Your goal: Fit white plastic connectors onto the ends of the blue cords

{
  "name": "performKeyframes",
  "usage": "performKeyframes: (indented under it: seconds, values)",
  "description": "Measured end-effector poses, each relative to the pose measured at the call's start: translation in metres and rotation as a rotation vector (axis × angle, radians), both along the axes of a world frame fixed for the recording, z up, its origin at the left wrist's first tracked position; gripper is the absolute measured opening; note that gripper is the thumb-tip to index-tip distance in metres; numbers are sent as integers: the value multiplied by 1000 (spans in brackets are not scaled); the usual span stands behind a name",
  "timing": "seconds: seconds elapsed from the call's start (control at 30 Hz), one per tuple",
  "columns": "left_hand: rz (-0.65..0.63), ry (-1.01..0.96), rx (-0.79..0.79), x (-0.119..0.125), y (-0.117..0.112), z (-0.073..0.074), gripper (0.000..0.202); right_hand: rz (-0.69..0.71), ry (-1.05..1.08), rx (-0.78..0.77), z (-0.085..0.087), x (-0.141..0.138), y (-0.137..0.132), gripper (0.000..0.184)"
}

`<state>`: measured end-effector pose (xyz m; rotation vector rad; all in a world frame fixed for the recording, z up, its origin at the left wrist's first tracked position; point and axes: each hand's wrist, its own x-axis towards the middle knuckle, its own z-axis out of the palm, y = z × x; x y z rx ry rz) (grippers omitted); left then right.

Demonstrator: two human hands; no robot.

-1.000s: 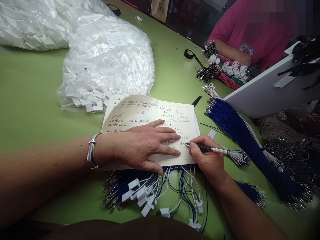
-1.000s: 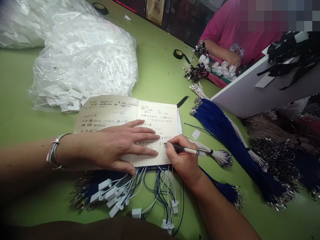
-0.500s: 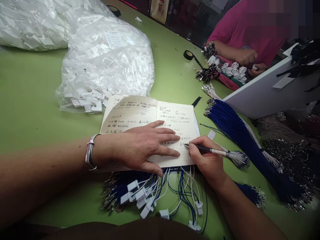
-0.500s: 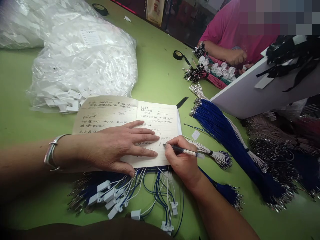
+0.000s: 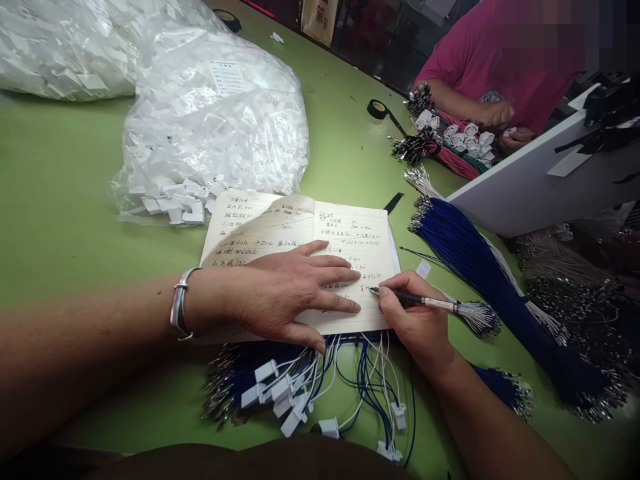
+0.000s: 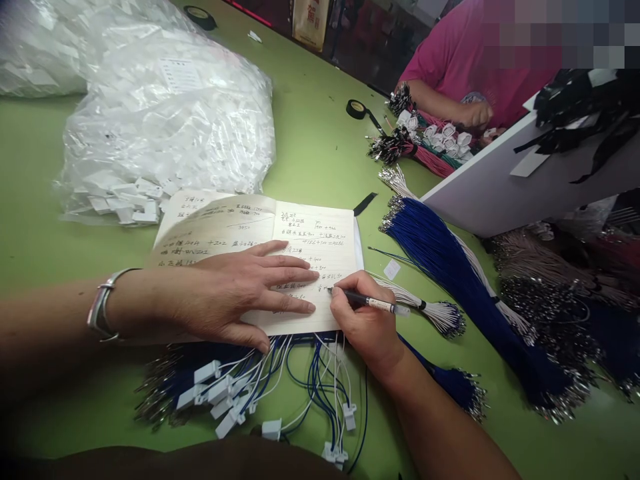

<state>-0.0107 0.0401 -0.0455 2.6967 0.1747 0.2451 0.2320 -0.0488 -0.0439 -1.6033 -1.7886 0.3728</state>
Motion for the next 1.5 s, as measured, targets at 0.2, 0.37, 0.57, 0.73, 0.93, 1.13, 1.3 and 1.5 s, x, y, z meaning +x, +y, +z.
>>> performKeyframes:
  seconds: [0.2,0.37,0.57,0.73,0.93,1.13,1.3,1.5]
  values:
    - [14,-8,-3,1,0,0,60,21,-12,-3,0,0,0,11]
    - [10,-39,-15,1,0,1,59,6,4,-1,0,-1,1,12]
    - [12,-12,-27,1,0,5,59,-5,20,6,-2,0,0,10]
    - [23,9,-31,1,-1,5,58,-11,18,17,0,-2,1,10]
    - [21,-50,-25,0,0,2,58,10,-2,-2,3,-2,1,12]
    - [21,-11,-2,0,0,2,59,27,-6,-13,3,-1,1,12]
    - [22,5,3,1,-1,4,59,17,-5,7,1,-1,1,11]
    - [8,-18,-4,0,0,1,60,26,-7,15,1,0,1,11]
